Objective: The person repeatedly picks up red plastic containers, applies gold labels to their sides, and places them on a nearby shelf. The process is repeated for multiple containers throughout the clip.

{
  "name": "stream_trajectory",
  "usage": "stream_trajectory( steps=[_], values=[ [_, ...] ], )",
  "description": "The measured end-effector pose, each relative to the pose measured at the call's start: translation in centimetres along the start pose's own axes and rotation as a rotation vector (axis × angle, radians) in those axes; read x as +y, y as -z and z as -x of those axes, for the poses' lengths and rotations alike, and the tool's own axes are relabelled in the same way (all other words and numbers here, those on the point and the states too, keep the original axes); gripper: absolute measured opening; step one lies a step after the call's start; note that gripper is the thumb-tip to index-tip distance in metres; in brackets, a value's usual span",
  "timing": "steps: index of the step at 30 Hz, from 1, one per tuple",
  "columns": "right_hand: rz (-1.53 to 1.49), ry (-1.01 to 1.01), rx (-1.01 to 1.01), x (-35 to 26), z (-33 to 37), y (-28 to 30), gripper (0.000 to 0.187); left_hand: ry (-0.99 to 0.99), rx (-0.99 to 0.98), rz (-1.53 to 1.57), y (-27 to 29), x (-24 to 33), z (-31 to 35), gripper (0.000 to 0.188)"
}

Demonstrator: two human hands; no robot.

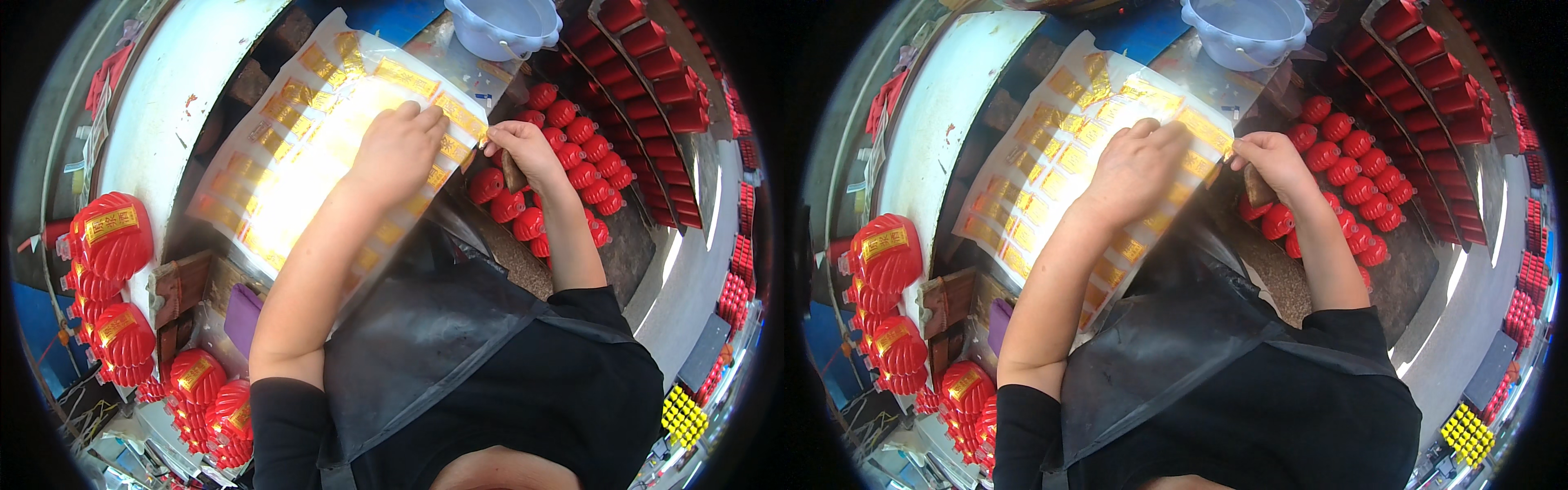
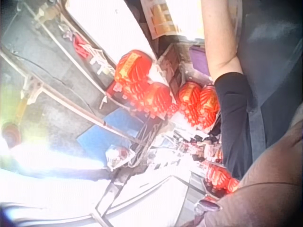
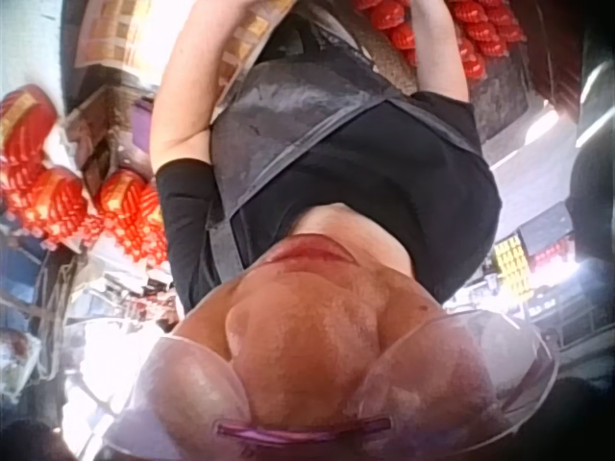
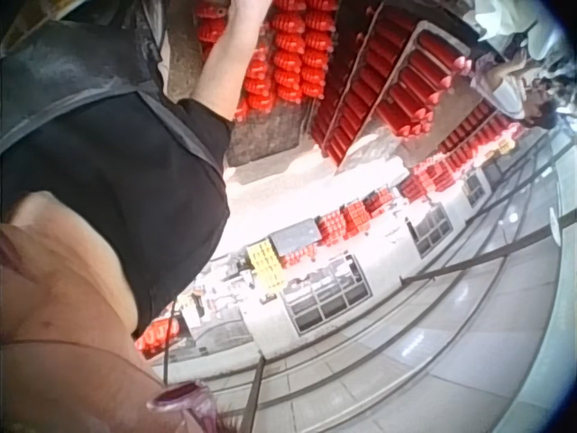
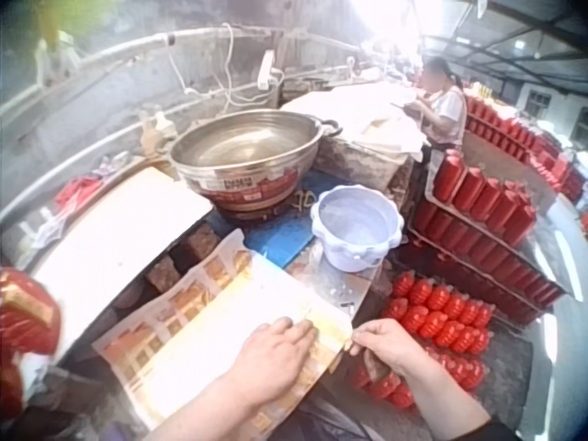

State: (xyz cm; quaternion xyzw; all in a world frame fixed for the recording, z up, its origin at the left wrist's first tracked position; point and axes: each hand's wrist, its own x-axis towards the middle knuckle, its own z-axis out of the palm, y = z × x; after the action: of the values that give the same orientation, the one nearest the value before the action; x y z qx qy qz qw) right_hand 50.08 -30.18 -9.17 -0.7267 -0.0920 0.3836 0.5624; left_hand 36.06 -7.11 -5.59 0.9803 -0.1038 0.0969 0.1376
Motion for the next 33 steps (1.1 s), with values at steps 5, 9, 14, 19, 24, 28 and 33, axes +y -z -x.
stream_trajectory(
  steps=[5,9,14,19,24,28,33],
  values=[
    [0.149,0.133,0.128,0.9,-0.6,-0.3,0.024,-0.016,0.064,0.002,0.0,0.0,0.2,0.035],
    [0.383,0.276,0.335,0.3,0.2,-0.5,0.024,-0.046,0.197,0.030,0.3,0.6,0.6,0.033],
    [0.579,0.660,0.284,-0.7,2.1,-3.3,0.020,-0.001,0.060,0.062,1.0,2.2,2.2,0.030],
    [0.964,0.696,0.285,-1.9,2.4,-4.8,0.022,0.031,0.090,0.045,0.9,2.4,2.5,0.028],
    [0.980,0.618,0.278,-2.3,2.6,-4.8,0.022,0.057,0.113,0.030,0.2,2.3,3.0,0.029],
    [0.813,0.652,0.280,-2.5,2.5,-4.8,0.028,0.048,0.089,-0.056,-0.3,2.3,3.4,0.025],
    [0.668,0.563,0.153,-3.4,2.1,-6.0,0.033,0.150,0.052,0.034,2.2,2.9,4.7,0.034]
  ],
)
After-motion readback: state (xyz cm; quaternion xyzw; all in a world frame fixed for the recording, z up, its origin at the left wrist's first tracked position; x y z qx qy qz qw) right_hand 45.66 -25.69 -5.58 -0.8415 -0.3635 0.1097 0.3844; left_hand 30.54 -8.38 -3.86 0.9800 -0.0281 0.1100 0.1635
